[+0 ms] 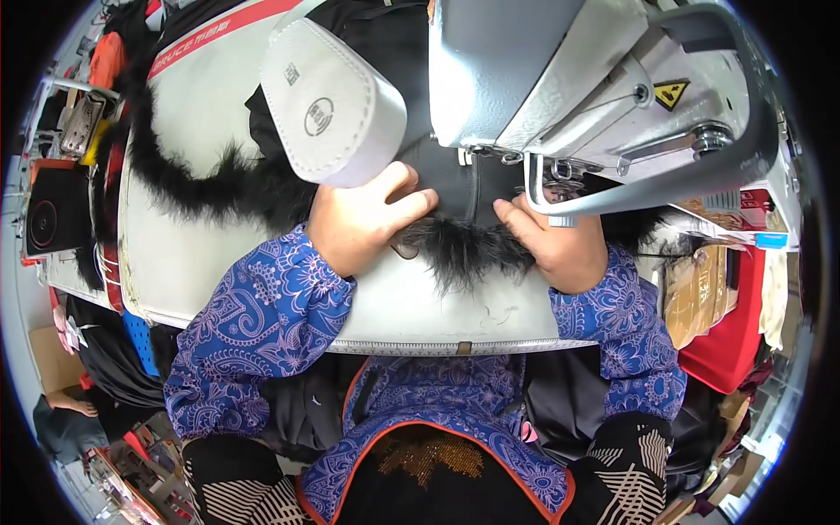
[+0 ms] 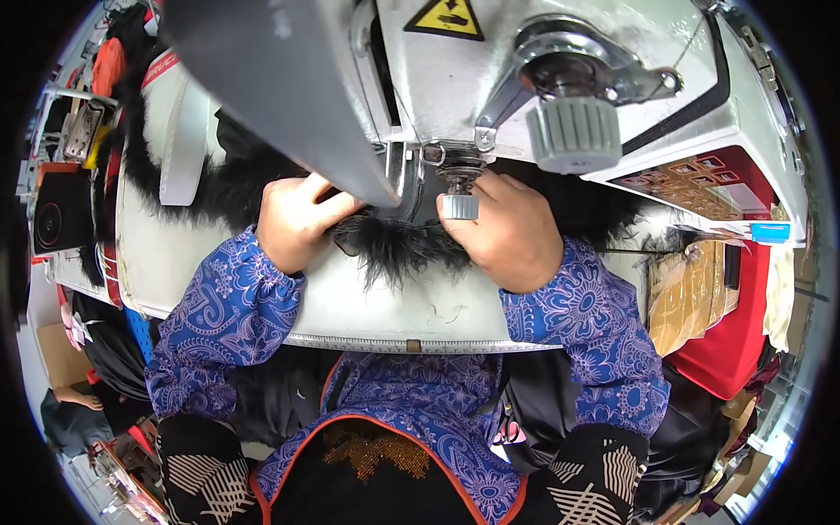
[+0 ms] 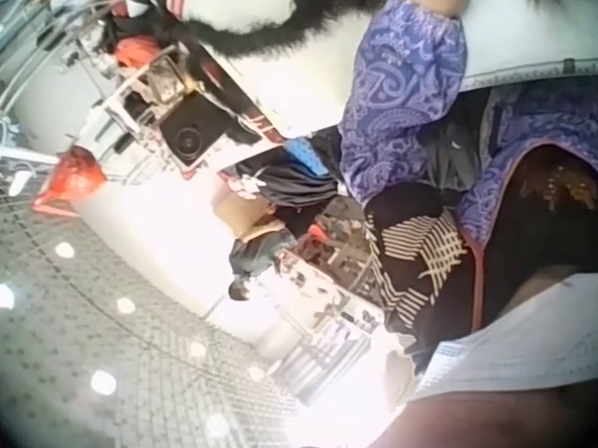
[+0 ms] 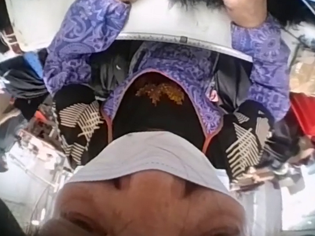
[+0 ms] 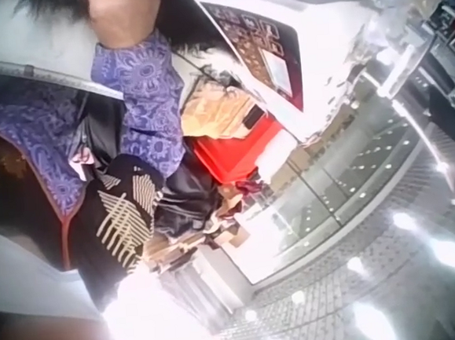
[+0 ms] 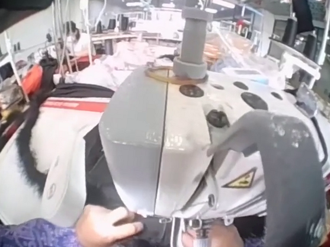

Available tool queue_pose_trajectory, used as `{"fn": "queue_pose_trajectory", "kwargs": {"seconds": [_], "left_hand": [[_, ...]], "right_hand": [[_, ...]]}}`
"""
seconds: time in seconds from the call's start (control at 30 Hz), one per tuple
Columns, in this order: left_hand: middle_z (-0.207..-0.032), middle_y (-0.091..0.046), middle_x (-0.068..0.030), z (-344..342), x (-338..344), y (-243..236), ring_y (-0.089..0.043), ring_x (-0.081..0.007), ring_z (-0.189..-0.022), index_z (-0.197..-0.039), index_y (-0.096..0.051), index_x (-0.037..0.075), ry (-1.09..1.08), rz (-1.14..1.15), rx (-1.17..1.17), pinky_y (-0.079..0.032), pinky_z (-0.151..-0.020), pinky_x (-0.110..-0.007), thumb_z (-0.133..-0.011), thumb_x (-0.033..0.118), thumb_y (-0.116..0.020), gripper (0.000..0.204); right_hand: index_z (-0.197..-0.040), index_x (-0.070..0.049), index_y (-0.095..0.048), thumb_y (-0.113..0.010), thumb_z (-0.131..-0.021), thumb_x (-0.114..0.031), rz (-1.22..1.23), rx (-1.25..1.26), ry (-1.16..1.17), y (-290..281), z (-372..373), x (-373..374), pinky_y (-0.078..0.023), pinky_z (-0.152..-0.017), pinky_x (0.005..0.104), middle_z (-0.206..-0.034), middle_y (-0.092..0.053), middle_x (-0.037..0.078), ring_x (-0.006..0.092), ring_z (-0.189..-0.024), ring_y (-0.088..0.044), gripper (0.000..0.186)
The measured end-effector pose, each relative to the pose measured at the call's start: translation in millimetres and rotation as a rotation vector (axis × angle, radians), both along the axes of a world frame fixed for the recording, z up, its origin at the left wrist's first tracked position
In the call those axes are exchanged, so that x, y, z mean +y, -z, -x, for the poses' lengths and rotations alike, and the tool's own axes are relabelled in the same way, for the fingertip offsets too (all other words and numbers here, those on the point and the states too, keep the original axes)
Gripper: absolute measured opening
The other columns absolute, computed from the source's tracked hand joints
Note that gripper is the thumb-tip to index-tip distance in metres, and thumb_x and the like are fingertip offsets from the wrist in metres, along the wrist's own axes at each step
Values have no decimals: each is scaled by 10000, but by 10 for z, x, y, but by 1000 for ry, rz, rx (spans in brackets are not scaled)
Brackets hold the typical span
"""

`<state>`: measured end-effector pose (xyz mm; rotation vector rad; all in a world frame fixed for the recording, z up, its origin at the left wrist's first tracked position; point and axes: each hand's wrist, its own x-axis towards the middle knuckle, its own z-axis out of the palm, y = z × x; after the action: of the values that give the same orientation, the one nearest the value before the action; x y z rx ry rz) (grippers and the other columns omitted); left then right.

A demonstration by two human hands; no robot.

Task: Sew fur trim onto a piece of clothing using an industrial sewing machine.

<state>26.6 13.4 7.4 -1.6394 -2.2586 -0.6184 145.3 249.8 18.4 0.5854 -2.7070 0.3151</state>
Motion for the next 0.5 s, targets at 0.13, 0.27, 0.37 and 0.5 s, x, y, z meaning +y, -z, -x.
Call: {"fn": "queue_pose_trajectory", "kwargs": {"seconds": [0.13, 0.27, 0.37, 0.5], "left_hand": [[-877, -602, -6, -21, -21, 32, -645, -156, -704, -909, -673, 141, 62, -2, 45, -527, -538, -292, -695, 125, -657, 216], [-891, -608, 10, -23, 6, 21, -618, -121, -663, -882, -661, 123, 150, 2, 93, -517, -529, -274, -689, 138, -652, 195], [-958, -635, 32, -24, -19, -16, -586, -95, -660, -871, -656, 119, 180, 43, 133, -512, -561, -268, -702, 148, -643, 172], [-1110, -659, 29, -5, -41, 82, -602, -100, -698, -928, -668, 110, 236, 30, 61, -531, -648, -281, -733, 139, -627, 201]], "right_hand": [[-829, -83, -611, -679, -733, -111, 11, 70, -15, 34, -30, 69, -478, -550, 372, -741, -518, 58, 244, -672, -559, 121], [-858, -89, -658, -694, -709, -141, -28, 117, -11, 55, -52, 59, -477, -552, 355, -743, -533, 44, 226, -693, -562, 163], [-909, -94, -682, -694, -707, -138, -43, 95, -48, 37, -53, 66, -475, -551, 342, -739, -541, 33, 214, -703, -562, 206], [-984, -92, -724, -673, -753, -45, -26, -2, 7, -16, -95, 29, -501, -596, 377, -809, -610, 100, 277, -708, -617, 241]]}}
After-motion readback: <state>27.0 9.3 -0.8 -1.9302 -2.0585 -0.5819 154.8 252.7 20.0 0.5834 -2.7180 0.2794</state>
